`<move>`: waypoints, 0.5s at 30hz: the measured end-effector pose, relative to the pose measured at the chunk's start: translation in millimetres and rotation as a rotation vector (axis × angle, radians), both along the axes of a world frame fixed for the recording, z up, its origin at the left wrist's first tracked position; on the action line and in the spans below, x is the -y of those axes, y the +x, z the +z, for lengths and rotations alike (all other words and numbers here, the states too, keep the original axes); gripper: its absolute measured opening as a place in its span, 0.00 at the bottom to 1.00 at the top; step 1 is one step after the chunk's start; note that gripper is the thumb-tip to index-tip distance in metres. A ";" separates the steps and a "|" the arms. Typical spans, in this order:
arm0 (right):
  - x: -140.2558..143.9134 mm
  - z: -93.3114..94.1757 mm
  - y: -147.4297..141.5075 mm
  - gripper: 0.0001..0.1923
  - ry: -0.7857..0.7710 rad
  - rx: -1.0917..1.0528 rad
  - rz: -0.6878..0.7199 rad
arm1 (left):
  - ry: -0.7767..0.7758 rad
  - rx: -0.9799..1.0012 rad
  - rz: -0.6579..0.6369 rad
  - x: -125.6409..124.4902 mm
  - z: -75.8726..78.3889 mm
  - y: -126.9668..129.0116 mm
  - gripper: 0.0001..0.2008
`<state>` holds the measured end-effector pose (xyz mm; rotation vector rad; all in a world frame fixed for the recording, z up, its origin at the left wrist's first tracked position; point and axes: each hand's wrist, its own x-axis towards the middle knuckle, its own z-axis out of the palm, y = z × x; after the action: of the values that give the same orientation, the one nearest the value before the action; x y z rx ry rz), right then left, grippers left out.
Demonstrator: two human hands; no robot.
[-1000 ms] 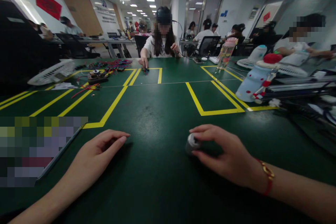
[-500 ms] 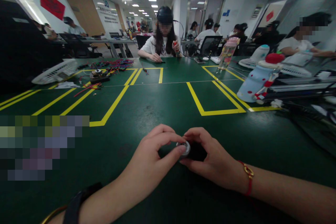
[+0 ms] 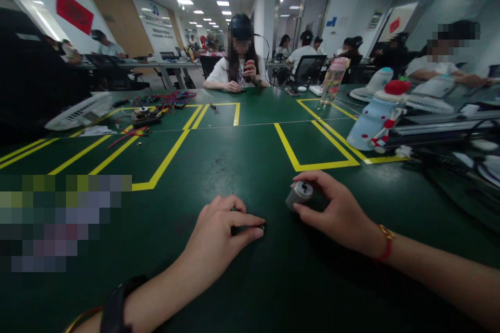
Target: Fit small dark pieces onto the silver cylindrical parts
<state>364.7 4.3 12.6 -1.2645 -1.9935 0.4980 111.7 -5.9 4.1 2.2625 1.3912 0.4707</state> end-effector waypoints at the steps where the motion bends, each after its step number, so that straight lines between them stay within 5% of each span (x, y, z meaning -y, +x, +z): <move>1: -4.0 1.2 15.7 0.22 0.001 0.015 -0.064 | -0.029 0.032 0.010 0.2 3.2 -3.6 0.12; 7: -19.9 -0.4 149.1 0.27 0.030 0.223 -0.620 | -0.151 0.184 0.269 1.4 25.3 -62.3 0.20; 10: -21.9 -6.0 203.9 0.28 -0.036 0.374 -0.785 | -0.157 0.180 0.431 1.5 25.4 -91.1 0.22; 13: -23.8 -10.6 223.6 0.32 -0.035 0.433 -0.816 | -0.213 0.179 0.503 1.9 20.3 -102.5 0.24; 15: -24.4 -10.5 211.3 0.37 0.136 0.506 -0.788 | -0.202 0.196 0.522 2.1 18.6 -101.6 0.24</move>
<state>575.9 28.7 2.1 -2.0658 -1.6495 -0.3665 10.0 -7.9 22.8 1.6343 1.8269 0.6604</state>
